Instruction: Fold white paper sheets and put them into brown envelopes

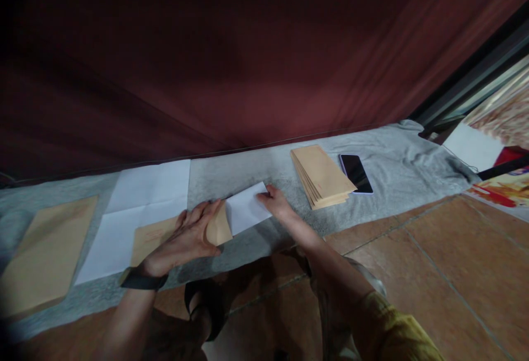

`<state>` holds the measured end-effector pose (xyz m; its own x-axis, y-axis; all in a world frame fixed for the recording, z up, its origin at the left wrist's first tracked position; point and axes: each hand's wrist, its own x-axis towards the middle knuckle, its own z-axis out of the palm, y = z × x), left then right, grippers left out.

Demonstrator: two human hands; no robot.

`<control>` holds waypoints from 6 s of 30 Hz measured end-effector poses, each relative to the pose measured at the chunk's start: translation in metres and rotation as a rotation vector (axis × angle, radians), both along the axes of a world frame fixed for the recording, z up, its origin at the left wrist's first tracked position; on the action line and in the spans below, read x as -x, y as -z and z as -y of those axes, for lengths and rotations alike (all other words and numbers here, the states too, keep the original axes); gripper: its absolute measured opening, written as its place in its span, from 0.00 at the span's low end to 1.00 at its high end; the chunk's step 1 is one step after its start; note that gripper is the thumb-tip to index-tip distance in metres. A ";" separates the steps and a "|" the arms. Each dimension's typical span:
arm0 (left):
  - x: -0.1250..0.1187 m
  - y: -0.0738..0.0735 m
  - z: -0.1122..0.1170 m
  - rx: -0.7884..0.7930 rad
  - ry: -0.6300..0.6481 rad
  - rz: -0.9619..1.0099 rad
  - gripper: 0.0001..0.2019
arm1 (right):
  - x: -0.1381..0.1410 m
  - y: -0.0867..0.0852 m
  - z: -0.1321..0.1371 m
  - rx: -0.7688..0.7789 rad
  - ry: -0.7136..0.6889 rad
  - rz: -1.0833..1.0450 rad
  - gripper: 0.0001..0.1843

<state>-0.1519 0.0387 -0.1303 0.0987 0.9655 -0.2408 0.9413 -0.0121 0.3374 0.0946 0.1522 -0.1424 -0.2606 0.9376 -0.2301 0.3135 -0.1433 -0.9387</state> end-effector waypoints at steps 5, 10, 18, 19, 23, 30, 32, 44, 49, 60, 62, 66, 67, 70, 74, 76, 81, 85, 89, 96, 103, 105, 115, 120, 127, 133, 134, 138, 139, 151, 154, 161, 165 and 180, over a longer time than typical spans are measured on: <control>-0.002 -0.002 0.000 -0.005 -0.007 0.004 0.60 | -0.005 0.001 -0.003 0.105 -0.103 -0.004 0.03; -0.004 -0.007 -0.002 -0.010 -0.004 0.006 0.60 | -0.010 0.004 -0.007 0.208 -0.226 -0.014 0.07; -0.008 -0.004 -0.004 -0.047 0.014 0.000 0.59 | -0.008 0.009 -0.006 0.091 -0.327 0.120 0.12; -0.009 -0.003 -0.005 -0.058 0.019 -0.001 0.59 | -0.008 0.010 -0.005 0.074 -0.338 0.128 0.12; -0.010 0.001 -0.007 -0.090 0.040 -0.004 0.60 | -0.009 0.012 -0.006 0.061 -0.323 0.102 0.10; -0.020 -0.002 -0.010 -0.093 0.064 -0.002 0.59 | -0.007 0.008 -0.008 0.158 -0.105 0.010 0.03; -0.024 -0.002 -0.011 -0.085 0.069 0.000 0.59 | -0.007 0.007 -0.007 0.161 -0.112 0.009 0.04; -0.028 0.003 -0.015 -0.048 0.082 -0.006 0.61 | 0.004 0.009 0.002 0.157 -0.185 0.080 0.07; -0.027 0.005 -0.014 -0.064 0.095 0.017 0.62 | 0.008 0.012 0.005 0.119 -0.203 0.117 0.05; -0.028 0.005 -0.015 -0.079 0.089 0.003 0.62 | 0.013 0.013 0.007 0.125 -0.223 0.062 0.05; -0.029 0.005 -0.015 -0.082 0.086 0.011 0.61 | 0.014 0.015 0.007 0.187 -0.192 -0.013 0.04; -0.029 0.004 -0.015 -0.082 0.083 0.022 0.60 | 0.018 0.016 0.010 0.163 -0.197 0.009 0.05; -0.030 0.003 -0.016 -0.085 0.084 0.024 0.60 | 0.019 0.016 0.011 0.134 -0.201 0.030 0.05; -0.030 0.002 -0.016 -0.094 0.092 0.029 0.61 | 0.021 0.015 0.014 0.021 -0.225 0.103 0.04; -0.029 0.002 -0.015 -0.093 0.099 0.030 0.59 | 0.024 0.014 0.016 -0.134 -0.254 0.221 0.05; -0.029 0.003 -0.015 -0.091 0.098 0.024 0.59 | 0.025 0.013 0.017 -0.185 -0.274 0.258 0.06; -0.029 0.005 -0.016 -0.110 0.101 0.007 0.60 | 0.028 0.010 0.021 -0.203 -0.318 0.317 0.11; -0.029 0.006 -0.017 -0.131 0.112 0.009 0.60 | 0.029 0.008 0.023 -0.220 -0.341 0.355 0.11; -0.027 0.008 -0.017 -0.142 0.109 0.016 0.59 | 0.028 0.005 0.027 -0.174 -0.331 0.295 0.09; -0.024 0.011 -0.018 -0.136 0.113 0.053 0.60 | 0.029 0.012 0.031 0.187 -0.303 0.062 0.08; -0.026 0.004 -0.018 -0.137 0.118 0.055 0.58 | 0.030 0.009 0.031 0.181 -0.325 0.048 0.10; -0.027 0.002 -0.018 -0.125 0.113 0.054 0.56 | 0.030 0.011 0.030 0.189 -0.336 0.022 0.10; -0.024 0.004 -0.019 -0.082 0.117 0.027 0.58 | 0.025 -0.001 0.028 0.208 -0.405 0.047 0.09; -0.024 0.004 -0.019 -0.043 0.122 0.023 0.55 | 0.016 -0.004 0.026 0.289 -0.458 -0.033 0.09; -0.024 0.008 -0.011 -0.109 0.167 -0.006 0.40 | 0.004 0.001 0.014 0.122 -0.458 0.016 0.09; -0.050 0.011 0.005 -0.233 0.197 -0.138 0.29 | 0.009 0.007 0.002 -0.251 -0.275 0.268 0.12; -0.057 0.011 0.008 -0.266 0.186 -0.168 0.28 | 0.011 0.009 0.001 -0.256 -0.280 0.268 0.12; -0.075 0.001 0.014 -0.412 0.216 -0.215 0.27 | 0.016 0.011 -0.005 -0.233 -0.218 0.167 0.15; -0.076 -0.004 0.014 -0.461 0.259 -0.205 0.28 | 0.015 0.009 -0.007 -0.217 -0.177 0.115 0.17; -0.057 -0.024 0.009 -0.771 0.245 0.105 0.20 | -0.021 -0.014 -0.020 -0.061 -0.325 -0.382 0.08; -0.052 -0.017 0.006 -0.651 0.184 0.079 0.19 | -0.026 -0.007 -0.021 -0.209 -0.410 -0.199 0.06; -0.060 0.002 0.023 -0.392 0.271 -0.057 0.26 | -0.038 0.009 0.001 -0.669 -0.624 0.203 0.17; -0.063 0.007 0.029 -0.413 0.239 -0.058 0.20 | -0.045 0.006 0.013 -0.755 -0.683 0.352 0.19; -0.071 0.025 0.031 -0.402 -0.035 0.059 0.13 | -0.048 0.001 0.018 -0.701 -0.742 0.431 0.06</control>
